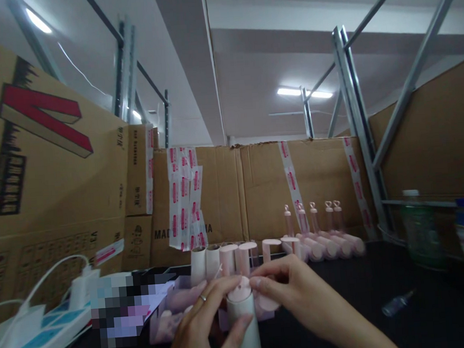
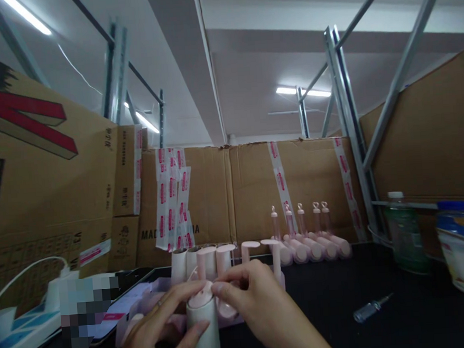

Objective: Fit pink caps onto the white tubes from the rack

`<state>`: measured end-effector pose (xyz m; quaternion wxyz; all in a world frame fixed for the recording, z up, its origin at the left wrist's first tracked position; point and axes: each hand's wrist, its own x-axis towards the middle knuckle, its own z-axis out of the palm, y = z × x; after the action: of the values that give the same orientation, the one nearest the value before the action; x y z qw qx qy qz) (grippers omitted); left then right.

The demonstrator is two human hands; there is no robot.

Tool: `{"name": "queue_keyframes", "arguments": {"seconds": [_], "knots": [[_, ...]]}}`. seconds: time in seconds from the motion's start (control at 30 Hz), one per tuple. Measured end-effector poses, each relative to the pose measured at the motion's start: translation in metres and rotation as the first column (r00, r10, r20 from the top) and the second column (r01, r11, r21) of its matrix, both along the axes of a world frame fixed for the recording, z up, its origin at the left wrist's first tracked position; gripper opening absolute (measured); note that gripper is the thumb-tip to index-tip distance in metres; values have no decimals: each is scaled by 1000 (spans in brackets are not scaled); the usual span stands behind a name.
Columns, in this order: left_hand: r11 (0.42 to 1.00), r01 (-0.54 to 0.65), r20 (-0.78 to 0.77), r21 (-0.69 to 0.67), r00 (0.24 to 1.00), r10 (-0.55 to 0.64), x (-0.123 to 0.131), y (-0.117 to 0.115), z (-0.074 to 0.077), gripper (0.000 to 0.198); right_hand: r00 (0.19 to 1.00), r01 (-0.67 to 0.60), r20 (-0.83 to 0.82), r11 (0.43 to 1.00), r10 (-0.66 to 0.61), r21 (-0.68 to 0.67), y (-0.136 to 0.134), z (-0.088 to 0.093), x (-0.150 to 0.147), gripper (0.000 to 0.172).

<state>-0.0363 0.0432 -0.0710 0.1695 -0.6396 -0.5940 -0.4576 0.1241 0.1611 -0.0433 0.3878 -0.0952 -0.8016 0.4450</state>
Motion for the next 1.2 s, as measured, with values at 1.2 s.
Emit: {"name": "queue_keyframes", "arguments": {"seconds": [1.2], "knots": [[999, -36, -241, -4, 970, 34, 2, -1, -3, 33, 979, 191, 43, 969, -200, 155, -13, -45, 14, 48]]}}
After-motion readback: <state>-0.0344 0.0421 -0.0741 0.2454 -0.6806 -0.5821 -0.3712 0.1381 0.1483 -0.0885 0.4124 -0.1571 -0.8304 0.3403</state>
